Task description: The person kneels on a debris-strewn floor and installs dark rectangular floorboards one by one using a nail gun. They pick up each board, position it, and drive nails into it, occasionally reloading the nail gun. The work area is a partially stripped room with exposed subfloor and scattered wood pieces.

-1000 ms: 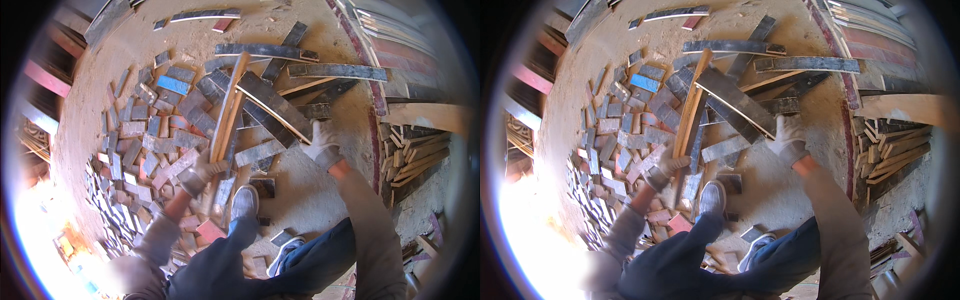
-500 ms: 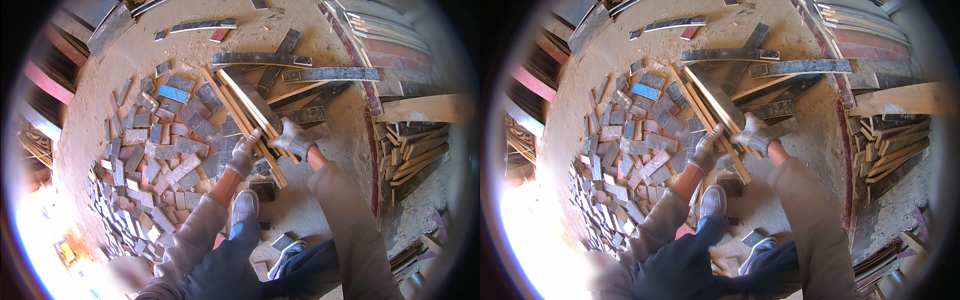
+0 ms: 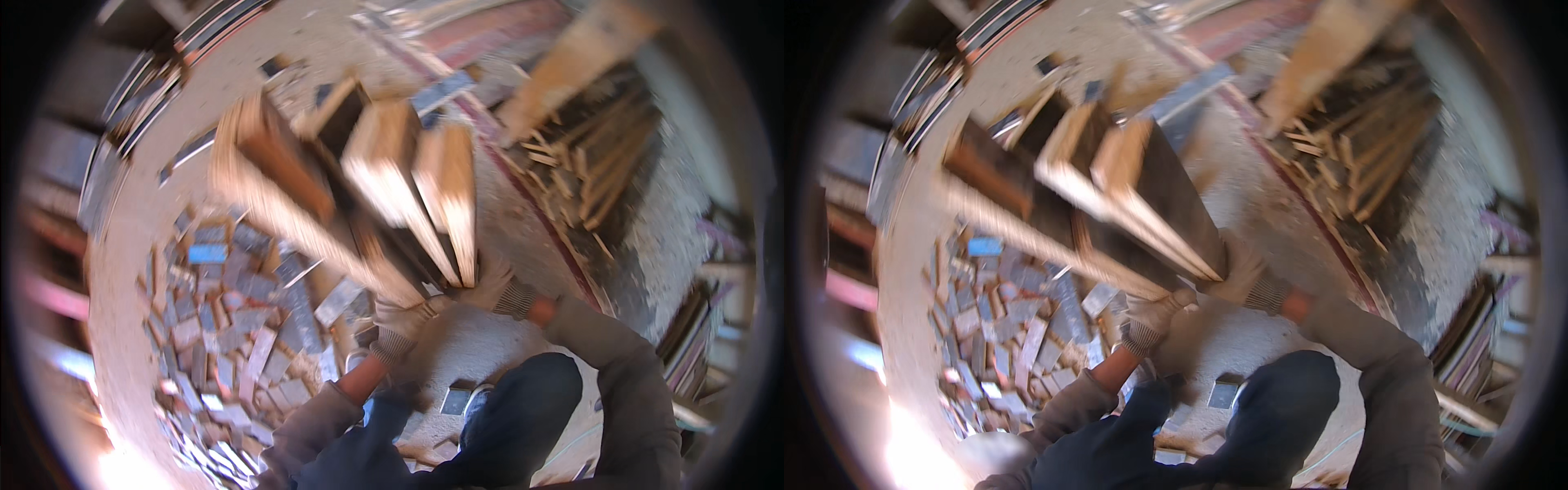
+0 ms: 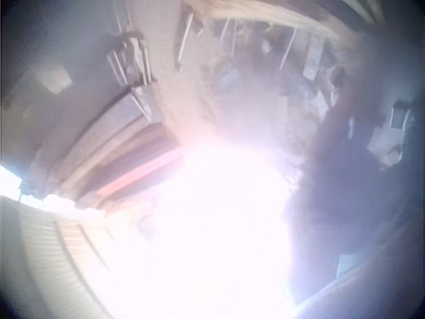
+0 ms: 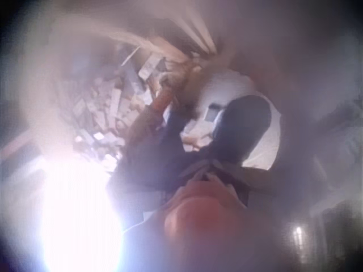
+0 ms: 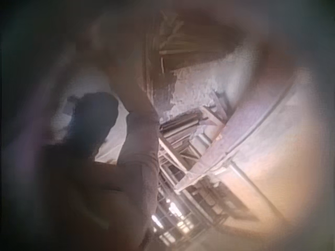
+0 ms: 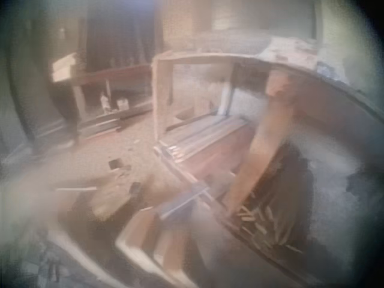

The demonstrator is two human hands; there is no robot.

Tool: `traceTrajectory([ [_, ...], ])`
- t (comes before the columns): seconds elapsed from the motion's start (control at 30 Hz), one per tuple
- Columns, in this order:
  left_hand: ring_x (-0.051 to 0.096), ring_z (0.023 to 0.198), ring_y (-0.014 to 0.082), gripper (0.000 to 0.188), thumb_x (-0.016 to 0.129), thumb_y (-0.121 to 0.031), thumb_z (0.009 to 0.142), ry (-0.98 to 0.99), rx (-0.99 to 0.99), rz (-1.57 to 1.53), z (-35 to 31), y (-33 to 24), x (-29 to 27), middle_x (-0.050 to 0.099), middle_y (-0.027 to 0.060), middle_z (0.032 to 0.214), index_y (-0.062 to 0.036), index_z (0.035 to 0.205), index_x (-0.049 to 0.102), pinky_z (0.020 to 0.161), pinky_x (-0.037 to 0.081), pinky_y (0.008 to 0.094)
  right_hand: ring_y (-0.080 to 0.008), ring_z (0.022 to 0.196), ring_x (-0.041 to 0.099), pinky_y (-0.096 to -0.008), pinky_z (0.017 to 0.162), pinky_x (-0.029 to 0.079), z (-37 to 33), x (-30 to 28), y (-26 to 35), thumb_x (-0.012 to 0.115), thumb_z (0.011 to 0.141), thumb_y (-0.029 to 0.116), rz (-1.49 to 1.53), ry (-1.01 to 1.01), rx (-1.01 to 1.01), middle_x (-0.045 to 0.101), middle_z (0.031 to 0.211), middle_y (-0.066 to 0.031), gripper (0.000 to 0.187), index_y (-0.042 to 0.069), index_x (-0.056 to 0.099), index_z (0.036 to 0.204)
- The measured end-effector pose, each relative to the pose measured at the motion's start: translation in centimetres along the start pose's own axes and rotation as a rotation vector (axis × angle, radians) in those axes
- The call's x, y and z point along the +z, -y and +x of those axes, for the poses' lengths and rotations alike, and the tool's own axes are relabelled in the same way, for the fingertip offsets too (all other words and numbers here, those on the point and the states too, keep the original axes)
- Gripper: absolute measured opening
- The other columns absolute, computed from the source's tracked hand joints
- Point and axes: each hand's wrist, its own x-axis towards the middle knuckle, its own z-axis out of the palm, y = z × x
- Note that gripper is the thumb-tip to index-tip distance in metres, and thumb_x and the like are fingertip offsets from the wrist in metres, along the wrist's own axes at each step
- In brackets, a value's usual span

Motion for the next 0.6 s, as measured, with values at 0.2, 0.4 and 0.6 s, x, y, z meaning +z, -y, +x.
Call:
traceTrajectory([
  [0.2, 0.073, 0.104, 0.0216, 0.056, 0.085, -0.022, 0.091, 0.278, 0.094, 0.175, 2.5, 1.9, 2.5, 0.074, 0.0113, 0.121, -0.0015, 0.137, 0.060, 0.085, 0.064, 0.0345, -0.0331, 0.118, 0.070, -0.0446, 0.100, 0.058, -8.0, -0.4, -5.1, 0.095, 0.071, 0.043, 0.229, -0.159, 0.220, 0.069, 0.130, -0.0187, 0.099, 0.003, 0.048, 0.148],
  [0.4, 0.073, 0.106, 0.0236, 0.053, 0.088, -0.012, 0.087, 0.593, 0.138, 0.198, 3.7, -3.2, 8.8, 0.074, 0.0125, 0.115, 0.0001, 0.132, 0.061, 0.085, 0.064, 0.0354, -0.0330, 0.124, 0.067, -0.0444, 0.104, 0.058, -16.1, -0.6, -5.4, 0.094, 0.075, 0.043, 0.556, -0.242, 0.345, 0.065, 0.138, -0.0176, 0.103, 0.001, 0.042, 0.153],
  [0.6, 0.072, 0.112, 0.0263, 0.071, 0.087, -0.024, 0.090, 0.779, -0.080, 0.364, -1.4, -6.5, 23.9, 0.071, 0.0191, 0.122, 0.0023, 0.144, 0.048, 0.093, 0.062, 0.0372, -0.0324, 0.129, 0.065, -0.0433, 0.107, 0.057, -27.2, -2.2, -6.3, 0.093, 0.078, 0.043, 0.755, -0.658, 0.500, 0.062, 0.142, -0.0174, 0.107, -0.001, 0.037, 0.158],
])
